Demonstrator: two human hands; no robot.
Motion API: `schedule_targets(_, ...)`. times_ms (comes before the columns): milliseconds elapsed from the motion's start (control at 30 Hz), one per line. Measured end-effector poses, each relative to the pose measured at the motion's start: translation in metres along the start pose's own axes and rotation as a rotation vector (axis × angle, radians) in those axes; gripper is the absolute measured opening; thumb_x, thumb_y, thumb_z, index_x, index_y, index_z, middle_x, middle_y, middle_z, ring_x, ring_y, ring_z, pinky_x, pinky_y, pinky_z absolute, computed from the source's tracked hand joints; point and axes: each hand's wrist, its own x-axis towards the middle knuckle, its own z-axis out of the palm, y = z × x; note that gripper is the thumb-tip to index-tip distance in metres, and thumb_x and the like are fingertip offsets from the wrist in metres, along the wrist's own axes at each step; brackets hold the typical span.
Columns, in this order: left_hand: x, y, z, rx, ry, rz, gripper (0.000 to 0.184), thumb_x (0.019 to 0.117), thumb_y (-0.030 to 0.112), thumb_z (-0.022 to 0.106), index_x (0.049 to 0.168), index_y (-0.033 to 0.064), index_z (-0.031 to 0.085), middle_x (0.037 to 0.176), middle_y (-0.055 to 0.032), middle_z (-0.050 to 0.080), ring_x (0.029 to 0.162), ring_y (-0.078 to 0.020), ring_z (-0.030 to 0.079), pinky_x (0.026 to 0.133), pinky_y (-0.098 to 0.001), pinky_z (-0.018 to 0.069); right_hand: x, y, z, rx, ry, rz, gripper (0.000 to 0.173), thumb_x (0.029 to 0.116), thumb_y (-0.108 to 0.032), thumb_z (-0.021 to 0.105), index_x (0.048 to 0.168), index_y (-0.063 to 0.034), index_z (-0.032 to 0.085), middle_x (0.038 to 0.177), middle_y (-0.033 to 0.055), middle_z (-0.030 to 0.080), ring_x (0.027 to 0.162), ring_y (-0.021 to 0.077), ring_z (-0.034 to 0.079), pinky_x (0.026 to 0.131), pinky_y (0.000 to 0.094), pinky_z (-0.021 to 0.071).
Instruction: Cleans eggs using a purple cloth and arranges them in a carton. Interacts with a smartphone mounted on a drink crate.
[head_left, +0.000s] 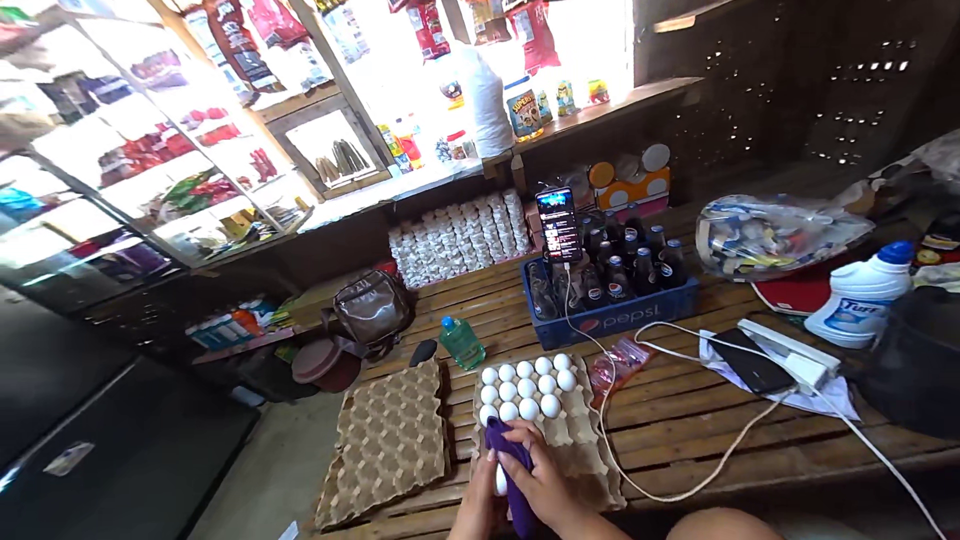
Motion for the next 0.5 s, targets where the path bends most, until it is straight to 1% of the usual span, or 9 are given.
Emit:
schedule_targets(67,0.003,-0.002,-0.002,-0.023,0.004,0.016,0.049,0.1089,0.036,0.017,0.116,0.0076,0.056,0.077,0.0016,0.065,0.062,-0.0056,0.058,0.058,-0.0244,0.0500,0.000,0.001,0.000,-0.002,0.022,0.033,0.034,0.0959,-0.024,0.067,0.117,0.0023,0.068,0.131,0.0205,0.061,0.128,0.0259,0.055,0.110,0.0411,0.0450)
schedule_targets(100,0.005,-0.001,-0.003,-0.048,0.019,0.017,0.050,0.1093,0.037,0.016,0.114,0.0078,0.056,0.075,0.0013,0.064,0.059,-0.0059,0.056,0.056,-0.0240,0.0492,-0.001,0.002,0.000,-0.007,0.025,0.039,0.035,0.0963,-0.025,0.066,0.117,0.0026,0.067,0.132,0.0208,0.060,0.129,0.0263,0.055,0.110,0.0415,0.0443)
schedule_targets(200,0.006,0.008,0.001,-0.158,0.109,-0.012,0.059,0.1106,0.041,0.010,0.106,0.0088,0.059,0.071,0.0009,0.064,0.058,-0.0070,0.057,0.056,-0.0244,0.0497,-0.002,-0.001,0.000,-0.042,-0.010,0.010,0.034,0.0947,-0.023,0.067,0.117,0.0023,0.068,0.134,0.0229,0.059,0.131,0.0312,0.053,0.112,0.0461,0.0425)
schedule_targets(233,0.006,0.010,0.001,-0.183,0.131,-0.015,0.061,0.1108,0.041,0.009,0.106,0.0084,0.060,0.072,0.0004,0.065,0.060,-0.0078,0.059,0.057,-0.0254,0.0510,-0.003,-0.001,0.001,-0.064,-0.028,-0.024,0.033,0.0935,-0.022,0.069,0.116,0.0015,0.069,0.135,0.0231,0.059,0.131,0.0326,0.053,0.111,0.0479,0.0428)
schedule_targets(300,0.006,0.009,-0.001,-0.170,0.127,0.002,0.059,0.1109,0.039,0.010,0.112,0.0067,0.059,0.078,-0.0014,0.068,0.066,-0.0096,0.063,0.061,-0.0278,0.0542,-0.004,-0.002,0.002,-0.101,-0.049,-0.078,0.030,0.0922,-0.021,0.071,0.114,-0.0003,0.071,0.136,0.0230,0.058,0.131,0.0334,0.053,0.111,0.0491,0.0431)
schedule_targets(333,0.004,0.009,-0.001,-0.138,0.107,0.010,0.057,0.1109,0.037,0.010,0.116,0.0062,0.058,0.080,-0.0013,0.069,0.068,-0.0093,0.064,0.062,-0.0278,0.0543,-0.004,-0.003,0.002,-0.103,-0.053,-0.086,0.028,0.0920,-0.020,0.071,0.113,-0.0005,0.071,0.135,0.0229,0.058,0.131,0.0329,0.053,0.111,0.0487,0.0431)
schedule_targets(400,-0.003,0.010,0.000,-0.053,0.043,0.017,0.051,0.1100,0.033,0.012,0.121,0.0058,0.054,0.082,0.0013,0.068,0.069,-0.0063,0.062,0.063,-0.0265,0.0532,-0.004,-0.004,0.002,-0.092,-0.044,-0.091,0.027,0.0924,-0.020,0.071,0.112,-0.0001,0.072,0.133,0.0222,0.060,0.129,0.0310,0.054,0.110,0.0471,0.0443)
schedule_targets(467,-0.006,0.007,0.000,-0.028,-0.010,0.013,0.048,0.1096,0.032,0.015,0.129,0.0024,0.048,0.092,-0.0010,0.066,0.077,-0.0072,0.063,0.070,-0.0286,0.0541,-0.004,-0.005,0.002,-0.069,-0.026,-0.050,0.029,0.0929,-0.019,0.070,0.112,0.0023,0.071,0.133,0.0229,0.060,0.130,0.0309,0.054,0.110,0.0460,0.0442)
schedule_targets(500,-0.004,0.004,0.000,-0.024,-0.010,0.013,0.047,0.1096,0.033,0.018,0.130,0.0023,0.047,0.093,-0.0016,0.065,0.076,-0.0072,0.062,0.069,-0.0281,0.0534,-0.003,-0.005,0.002,-0.053,-0.011,-0.020,0.029,0.0931,-0.018,0.069,0.113,0.0039,0.069,0.132,0.0237,0.060,0.129,0.0310,0.054,0.110,0.0453,0.0439)
